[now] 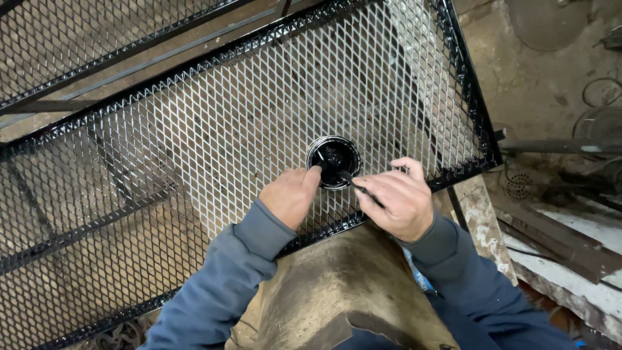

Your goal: The person is painting a black metal mesh frame using a paintbrush and a can of black paint.

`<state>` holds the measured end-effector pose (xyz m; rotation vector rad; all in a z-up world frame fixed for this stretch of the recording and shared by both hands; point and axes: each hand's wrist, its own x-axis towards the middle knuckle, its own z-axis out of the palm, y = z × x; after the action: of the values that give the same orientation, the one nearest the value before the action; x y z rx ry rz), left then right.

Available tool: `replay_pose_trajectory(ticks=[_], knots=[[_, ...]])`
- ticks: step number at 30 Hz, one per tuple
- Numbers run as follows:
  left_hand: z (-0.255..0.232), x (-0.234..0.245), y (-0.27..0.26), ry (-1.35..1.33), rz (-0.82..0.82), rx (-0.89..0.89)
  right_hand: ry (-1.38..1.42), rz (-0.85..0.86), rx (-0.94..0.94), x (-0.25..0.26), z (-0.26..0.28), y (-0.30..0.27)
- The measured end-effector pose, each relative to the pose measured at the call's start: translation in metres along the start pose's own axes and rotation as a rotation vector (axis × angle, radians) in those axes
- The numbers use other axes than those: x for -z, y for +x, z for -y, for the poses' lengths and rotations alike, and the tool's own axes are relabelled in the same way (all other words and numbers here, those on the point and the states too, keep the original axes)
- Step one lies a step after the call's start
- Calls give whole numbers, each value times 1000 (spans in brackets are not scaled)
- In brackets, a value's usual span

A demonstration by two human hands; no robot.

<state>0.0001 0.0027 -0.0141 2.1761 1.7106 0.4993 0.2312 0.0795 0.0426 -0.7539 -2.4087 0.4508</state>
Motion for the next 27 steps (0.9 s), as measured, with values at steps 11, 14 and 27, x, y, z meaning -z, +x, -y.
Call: replay_pose_trajectory(ticks=[11, 14, 27], knots=[[-6, 8, -11, -13, -36, -49, -32, -39, 16, 25, 10, 1], [-10, 12, -14, -19, -44, -51, 3, -47, 5, 31, 11, -3], [-35, 33, -55, -106, -251, -7, -93, -169, -32, 61, 29, -15]])
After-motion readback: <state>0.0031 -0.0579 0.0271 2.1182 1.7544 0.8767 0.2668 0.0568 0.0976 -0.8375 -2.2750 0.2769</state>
